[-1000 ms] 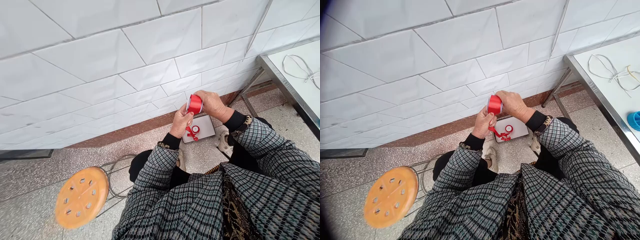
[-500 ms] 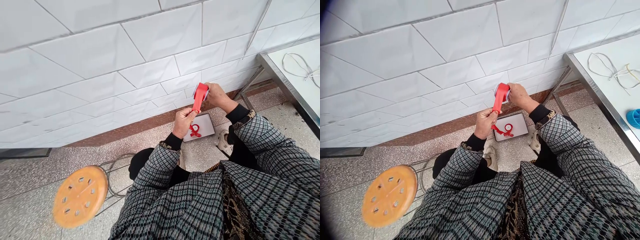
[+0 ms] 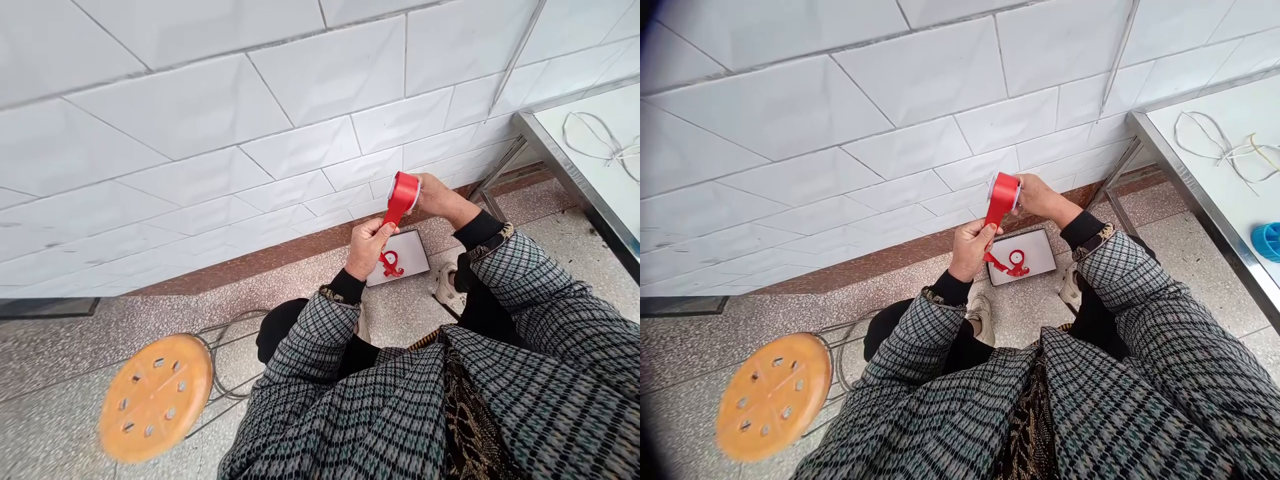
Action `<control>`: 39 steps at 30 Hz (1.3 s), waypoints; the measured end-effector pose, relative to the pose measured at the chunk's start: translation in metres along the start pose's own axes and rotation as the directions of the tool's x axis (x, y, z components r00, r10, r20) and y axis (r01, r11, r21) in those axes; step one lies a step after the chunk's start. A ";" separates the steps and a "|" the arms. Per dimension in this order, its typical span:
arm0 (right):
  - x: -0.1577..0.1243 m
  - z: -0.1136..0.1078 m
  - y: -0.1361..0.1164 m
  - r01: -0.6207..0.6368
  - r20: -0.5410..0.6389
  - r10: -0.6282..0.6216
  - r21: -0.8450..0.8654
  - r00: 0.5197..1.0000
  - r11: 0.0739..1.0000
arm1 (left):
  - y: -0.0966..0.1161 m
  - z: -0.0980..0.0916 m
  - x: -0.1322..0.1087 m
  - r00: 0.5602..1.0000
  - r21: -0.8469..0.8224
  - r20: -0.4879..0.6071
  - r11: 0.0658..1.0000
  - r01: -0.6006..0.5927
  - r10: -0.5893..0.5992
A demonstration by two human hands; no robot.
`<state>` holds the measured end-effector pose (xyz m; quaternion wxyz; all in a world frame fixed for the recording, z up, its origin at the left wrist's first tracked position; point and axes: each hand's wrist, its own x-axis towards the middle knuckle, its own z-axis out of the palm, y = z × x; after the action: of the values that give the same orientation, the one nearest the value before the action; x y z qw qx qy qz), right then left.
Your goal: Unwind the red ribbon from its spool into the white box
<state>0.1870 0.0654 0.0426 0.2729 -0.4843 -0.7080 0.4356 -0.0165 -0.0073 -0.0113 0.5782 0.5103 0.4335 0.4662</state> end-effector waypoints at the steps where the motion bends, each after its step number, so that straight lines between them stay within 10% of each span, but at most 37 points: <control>1: -0.002 0.001 -0.001 -0.001 0.045 -0.002 0.060 0.999 0.998 | 0.001 0.000 0.001 1.000 0.021 -0.004 1.000 -0.008 0.008; 9: -0.010 0.007 0.002 -0.054 0.352 -0.088 0.373 0.932 0.926 | 0.001 -0.001 0.008 0.998 0.045 -0.053 0.998 -0.039 0.042; 17: -0.008 0.018 0.006 -0.152 0.611 -0.201 0.475 0.766 0.867 | 0.009 -0.005 0.006 0.971 -0.190 0.238 0.980 0.065 -0.019; 22: -0.007 0.029 0.012 -0.227 0.634 -0.135 0.456 0.762 0.861 | 0.006 -0.010 0.012 0.978 -0.213 0.209 0.976 0.044 0.002; 27: -0.007 0.022 0.006 -0.139 0.556 -0.009 0.222 0.831 0.965 | -0.002 -0.009 0.013 0.981 -0.306 0.192 0.947 0.093 -0.034; 31: -0.011 0.014 -0.007 -0.030 0.185 0.049 -0.107 0.982 0.994 | 0.000 -0.005 0.011 0.983 -0.356 0.166 0.924 0.138 -0.083; 34: -0.015 0.015 -0.013 0.056 -0.046 -0.081 -0.404 0.996 0.913 | 0.002 -0.004 0.011 0.985 -0.349 0.138 0.925 0.148 -0.105; 39: -0.018 0.017 -0.018 0.055 -0.070 -0.145 -0.700 0.987 0.712 | 0.003 0.000 0.011 0.982 -0.342 0.126 0.923 0.176 -0.141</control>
<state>0.1719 0.0400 0.0507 0.1363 -0.5373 -0.8272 0.0925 -0.0146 0.0037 -0.0089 0.7167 0.3843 0.3538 0.4620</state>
